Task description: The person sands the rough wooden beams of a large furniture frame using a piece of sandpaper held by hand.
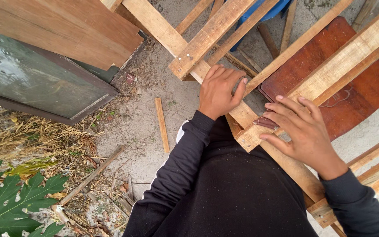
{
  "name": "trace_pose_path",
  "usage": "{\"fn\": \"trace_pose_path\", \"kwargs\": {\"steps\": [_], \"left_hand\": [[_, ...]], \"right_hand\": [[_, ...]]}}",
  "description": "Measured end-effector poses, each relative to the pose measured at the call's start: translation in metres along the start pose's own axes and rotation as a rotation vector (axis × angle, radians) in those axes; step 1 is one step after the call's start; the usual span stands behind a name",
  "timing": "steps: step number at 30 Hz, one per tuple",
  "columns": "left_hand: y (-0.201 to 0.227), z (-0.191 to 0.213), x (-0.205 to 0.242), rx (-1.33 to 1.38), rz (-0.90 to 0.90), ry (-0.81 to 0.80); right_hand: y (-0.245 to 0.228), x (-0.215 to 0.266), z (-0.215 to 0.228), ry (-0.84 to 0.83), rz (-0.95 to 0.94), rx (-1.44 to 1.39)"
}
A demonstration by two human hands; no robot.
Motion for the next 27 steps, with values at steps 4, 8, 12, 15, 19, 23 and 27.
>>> {"fn": "trace_pose_path", "kwargs": {"steps": [4, 8, 12, 15, 19, 23, 27], "left_hand": [[0.000, -0.001, -0.001, -0.010, -0.001, -0.004], [-0.001, -0.003, -0.002, -0.011, 0.019, -0.015], [-0.002, -0.005, -0.001, -0.019, 0.030, -0.030], [-0.002, -0.005, -0.002, -0.021, 0.022, -0.027], [-0.001, -0.003, -0.002, -0.019, 0.014, -0.016], [-0.002, -0.003, -0.001, -0.014, 0.016, -0.015], [-0.002, 0.001, -0.001, -0.015, 0.001, 0.015]], "right_hand": [[0.011, 0.005, 0.003, -0.047, 0.005, 0.011], [0.027, 0.005, 0.002, 0.054, -0.081, -0.119], [0.033, 0.004, -0.004, 0.088, -0.206, -0.269], [0.042, -0.005, -0.005, 0.069, -0.264, -0.298], [0.048, -0.010, 0.007, 0.009, -0.281, -0.122], [0.045, -0.009, 0.016, 0.053, -0.174, 0.073], [0.049, -0.001, 0.005, -0.018, -0.096, 0.111]]}}
Point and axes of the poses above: each hand's wrist, its own x-axis away from the middle knuckle, its own z-axis out of the back of the hand, y = z × x, the point moved 9 cm from there along -x, towards the middle knuckle, and after that the axes turned 8 degrees about z, right-handed, at the moved point
